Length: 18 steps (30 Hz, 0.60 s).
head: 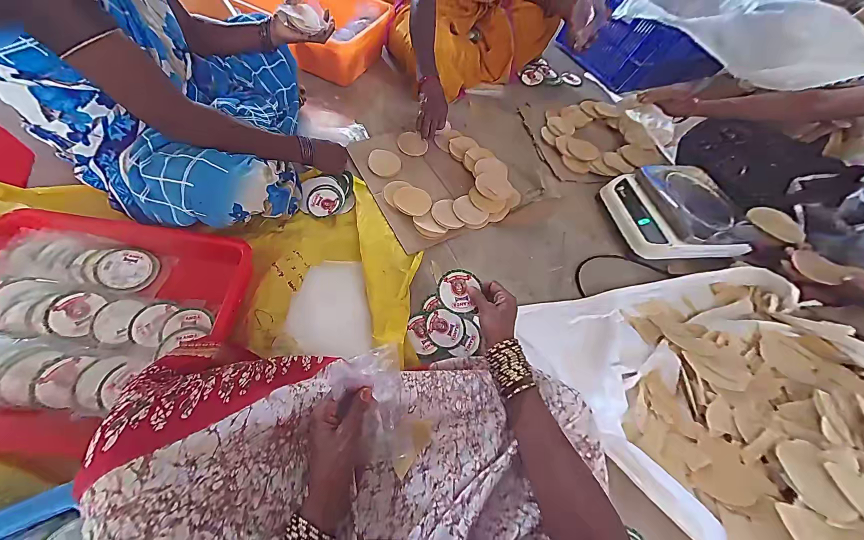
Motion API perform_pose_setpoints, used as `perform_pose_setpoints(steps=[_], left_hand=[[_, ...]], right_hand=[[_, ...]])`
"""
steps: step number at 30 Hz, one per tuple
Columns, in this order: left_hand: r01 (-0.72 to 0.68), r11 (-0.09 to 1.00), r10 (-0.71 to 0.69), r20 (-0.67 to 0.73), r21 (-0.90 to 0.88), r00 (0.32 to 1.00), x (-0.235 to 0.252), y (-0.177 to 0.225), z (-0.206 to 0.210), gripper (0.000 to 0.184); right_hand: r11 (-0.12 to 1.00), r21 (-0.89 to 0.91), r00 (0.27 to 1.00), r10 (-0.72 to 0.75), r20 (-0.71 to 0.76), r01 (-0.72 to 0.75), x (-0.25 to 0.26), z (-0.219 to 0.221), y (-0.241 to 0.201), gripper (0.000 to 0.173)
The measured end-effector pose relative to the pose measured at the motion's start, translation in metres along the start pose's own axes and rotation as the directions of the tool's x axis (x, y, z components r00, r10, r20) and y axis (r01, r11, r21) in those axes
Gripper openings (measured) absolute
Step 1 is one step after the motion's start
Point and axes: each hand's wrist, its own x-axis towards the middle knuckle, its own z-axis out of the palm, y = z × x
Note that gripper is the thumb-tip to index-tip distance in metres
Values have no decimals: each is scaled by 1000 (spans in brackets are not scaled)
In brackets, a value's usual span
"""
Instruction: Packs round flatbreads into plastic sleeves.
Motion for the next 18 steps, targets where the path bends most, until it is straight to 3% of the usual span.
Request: perform_pose_setpoints(steps=[4, 8, 13, 15, 18], left_hand=[[-15, 999, 16, 29, -40, 999, 3, -5, -1, 12], [97, 994, -98, -32, -40, 995, 2, 3, 3, 13], [158, 983, -161, -32, -92, 986, 2, 2, 4, 15], [159, 980, -164, -33, -122, 986, 4, 2, 5, 16], [211, 965, -225, -76, -155, 971, 9, 13, 10, 17]], right_hand=[[995, -86, 998, -54, 41, 57, 56, 23, -31, 22], [978, -183, 992, -81, 93, 97, 121, 65, -67, 32], [923, -381, 993, -13, 120, 58, 184, 124, -81, 33], [816, -574, 987, 28, 159, 69, 191, 140, -75, 49], [716, -689, 971, 70, 228, 111, 192, 156, -68, 91]])
